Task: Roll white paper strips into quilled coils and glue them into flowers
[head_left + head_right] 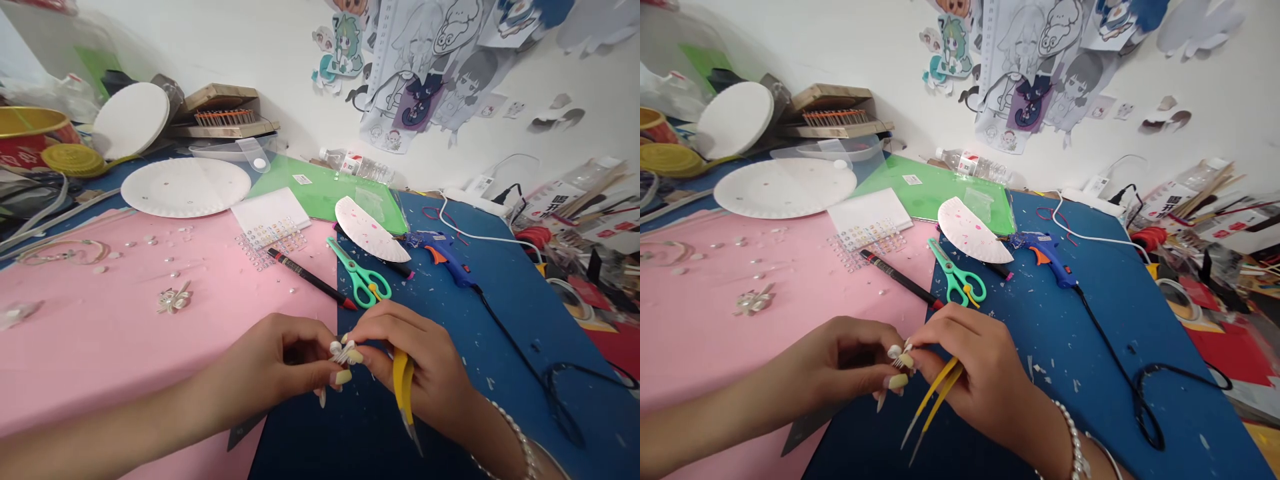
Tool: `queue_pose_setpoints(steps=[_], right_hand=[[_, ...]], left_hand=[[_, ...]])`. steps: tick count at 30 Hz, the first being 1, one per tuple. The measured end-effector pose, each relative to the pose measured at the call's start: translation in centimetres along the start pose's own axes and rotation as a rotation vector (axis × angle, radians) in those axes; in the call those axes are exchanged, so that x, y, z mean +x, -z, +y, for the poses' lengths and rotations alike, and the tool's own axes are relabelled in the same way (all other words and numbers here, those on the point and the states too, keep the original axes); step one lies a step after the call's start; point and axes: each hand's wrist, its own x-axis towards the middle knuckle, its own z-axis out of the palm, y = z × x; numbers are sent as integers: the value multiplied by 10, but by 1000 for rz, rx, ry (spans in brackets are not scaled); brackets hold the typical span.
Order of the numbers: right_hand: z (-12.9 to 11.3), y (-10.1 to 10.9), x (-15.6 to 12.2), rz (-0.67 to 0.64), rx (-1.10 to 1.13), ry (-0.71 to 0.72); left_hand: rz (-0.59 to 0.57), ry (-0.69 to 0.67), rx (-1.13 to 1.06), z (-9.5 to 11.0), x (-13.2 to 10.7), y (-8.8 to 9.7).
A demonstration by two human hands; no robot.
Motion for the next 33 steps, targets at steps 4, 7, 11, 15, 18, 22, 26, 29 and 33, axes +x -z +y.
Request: queue_pose_setpoints(steps=[4,7,11,15,18,22,26,29,33], right_hand=[[1,-1,-1,-10,35,-53],[2,1,-4,-13,81,-132],[2,6,-8,11,157,-244],[4,10,-6,49,158,-247],[4,11,-3,15,108,-165],[5,11,-2,-28,-7,-106],[6,11,-3,-19,-80,-26],[6,11,-1,-17,-99,35],[6,12,0,-17,-116,42]], left_hand=[[24,-13,40,2,1,-1],[17,-30,-36,3,2,0],[-19,-3,-118,1,3,3],[-23,13,-196,-1,4,6],[-13,-15,-202,-3,4,6],[-31,-35,-161,-1,3,7],[-70,-35,-92,4,2,7],[-90,-41,-77,4,2,7],[-108,-46,-72,1,2,6]])
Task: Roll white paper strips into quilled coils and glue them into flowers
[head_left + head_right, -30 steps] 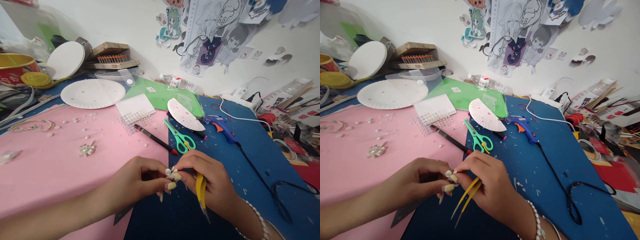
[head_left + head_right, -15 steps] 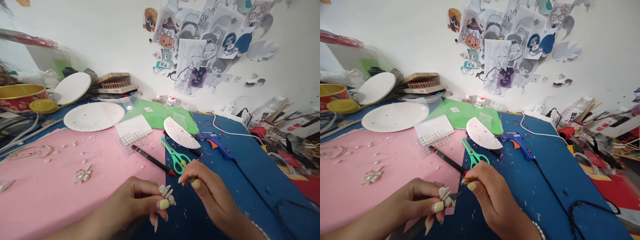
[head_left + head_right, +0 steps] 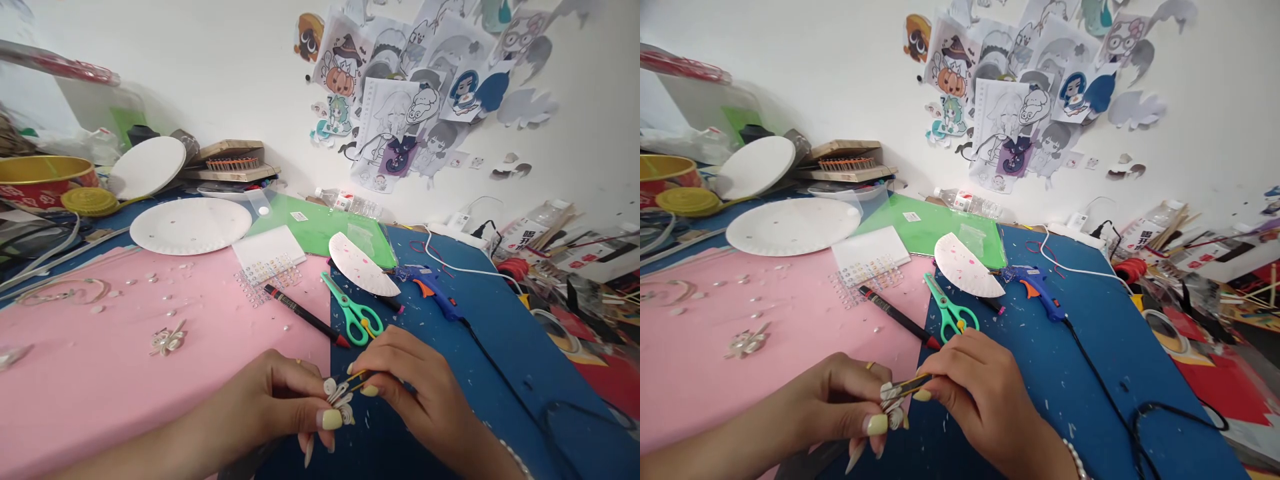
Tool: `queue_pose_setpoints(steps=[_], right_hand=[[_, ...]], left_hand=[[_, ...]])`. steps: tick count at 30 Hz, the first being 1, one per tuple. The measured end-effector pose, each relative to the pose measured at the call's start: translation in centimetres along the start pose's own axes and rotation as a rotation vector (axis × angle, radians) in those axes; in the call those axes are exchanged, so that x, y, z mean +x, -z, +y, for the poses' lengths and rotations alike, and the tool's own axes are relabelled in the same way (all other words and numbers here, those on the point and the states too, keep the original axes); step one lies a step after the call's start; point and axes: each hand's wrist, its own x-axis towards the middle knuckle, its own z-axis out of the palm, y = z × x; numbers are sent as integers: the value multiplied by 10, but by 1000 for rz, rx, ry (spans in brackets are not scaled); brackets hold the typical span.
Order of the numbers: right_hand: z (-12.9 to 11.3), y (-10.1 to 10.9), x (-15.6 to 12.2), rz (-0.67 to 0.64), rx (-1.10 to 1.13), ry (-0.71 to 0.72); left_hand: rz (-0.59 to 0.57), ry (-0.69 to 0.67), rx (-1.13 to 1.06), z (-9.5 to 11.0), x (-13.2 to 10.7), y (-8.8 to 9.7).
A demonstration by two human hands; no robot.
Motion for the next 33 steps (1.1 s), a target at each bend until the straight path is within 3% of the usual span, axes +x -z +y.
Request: queue_pose_setpoints(steps=[33], right_hand=[[-5,0,0,65,-9,64]], left_hand=[[-38,-22,-47,1,-1,-3]])
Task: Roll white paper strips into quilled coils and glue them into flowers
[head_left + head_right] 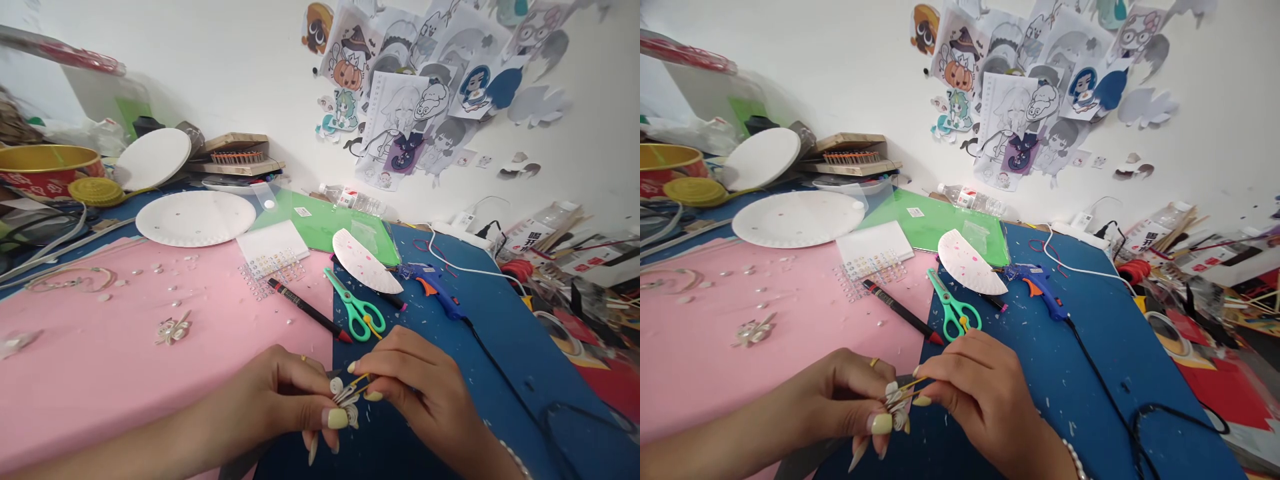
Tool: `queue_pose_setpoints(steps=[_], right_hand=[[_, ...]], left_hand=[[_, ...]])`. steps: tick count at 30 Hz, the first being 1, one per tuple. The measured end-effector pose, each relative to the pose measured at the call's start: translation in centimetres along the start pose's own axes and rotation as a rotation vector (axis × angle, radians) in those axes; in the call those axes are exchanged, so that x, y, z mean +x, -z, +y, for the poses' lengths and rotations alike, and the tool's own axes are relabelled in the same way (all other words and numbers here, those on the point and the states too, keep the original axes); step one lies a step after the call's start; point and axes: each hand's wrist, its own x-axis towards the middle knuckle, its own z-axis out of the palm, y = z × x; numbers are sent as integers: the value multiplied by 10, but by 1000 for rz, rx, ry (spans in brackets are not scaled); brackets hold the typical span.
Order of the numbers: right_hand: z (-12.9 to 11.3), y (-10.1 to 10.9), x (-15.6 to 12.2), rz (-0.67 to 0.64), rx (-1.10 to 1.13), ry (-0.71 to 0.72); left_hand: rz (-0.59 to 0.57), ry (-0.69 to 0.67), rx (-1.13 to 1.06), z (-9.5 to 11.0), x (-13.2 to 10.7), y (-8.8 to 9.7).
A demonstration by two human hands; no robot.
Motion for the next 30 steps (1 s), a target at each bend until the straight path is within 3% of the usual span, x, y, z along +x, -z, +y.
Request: queue_pose_setpoints(steps=[18,30], right_hand=[[-2,-2,2,-11,-14,19],[0,1,1,-145,84,-37]], left_hand=[[-10,3,18,0,-2,0],[-33,-44,21,-3,-1,-2]])
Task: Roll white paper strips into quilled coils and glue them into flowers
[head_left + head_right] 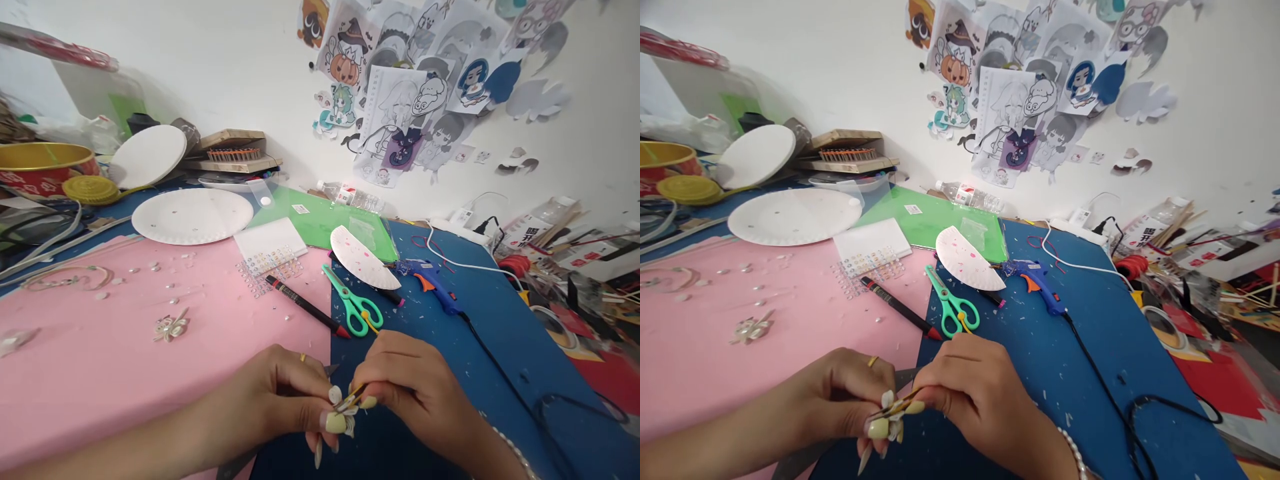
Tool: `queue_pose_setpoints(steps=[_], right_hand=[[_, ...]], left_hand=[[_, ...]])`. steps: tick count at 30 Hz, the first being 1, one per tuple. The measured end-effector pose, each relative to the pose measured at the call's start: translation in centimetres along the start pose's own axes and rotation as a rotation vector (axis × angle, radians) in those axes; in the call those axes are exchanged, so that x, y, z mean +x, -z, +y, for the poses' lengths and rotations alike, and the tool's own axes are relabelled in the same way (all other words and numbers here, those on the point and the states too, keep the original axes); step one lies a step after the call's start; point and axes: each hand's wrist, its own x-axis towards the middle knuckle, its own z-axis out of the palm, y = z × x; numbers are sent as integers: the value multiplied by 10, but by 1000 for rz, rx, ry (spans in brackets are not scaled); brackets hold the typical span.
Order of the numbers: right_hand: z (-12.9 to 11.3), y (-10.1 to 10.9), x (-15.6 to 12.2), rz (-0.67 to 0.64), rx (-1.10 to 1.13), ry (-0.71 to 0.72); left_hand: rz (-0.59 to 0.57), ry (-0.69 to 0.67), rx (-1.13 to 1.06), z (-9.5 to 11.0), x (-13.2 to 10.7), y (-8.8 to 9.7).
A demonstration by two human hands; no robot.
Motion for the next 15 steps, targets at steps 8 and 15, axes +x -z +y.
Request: queue_pose_setpoints(steps=[8,15], right_hand=[[1,2,-1,-162,103,-74],[8,3,0,-276,220,-84]], left_hand=[[-25,-8,56,2,0,-1],[-64,-89,226,0,-1,-2]])
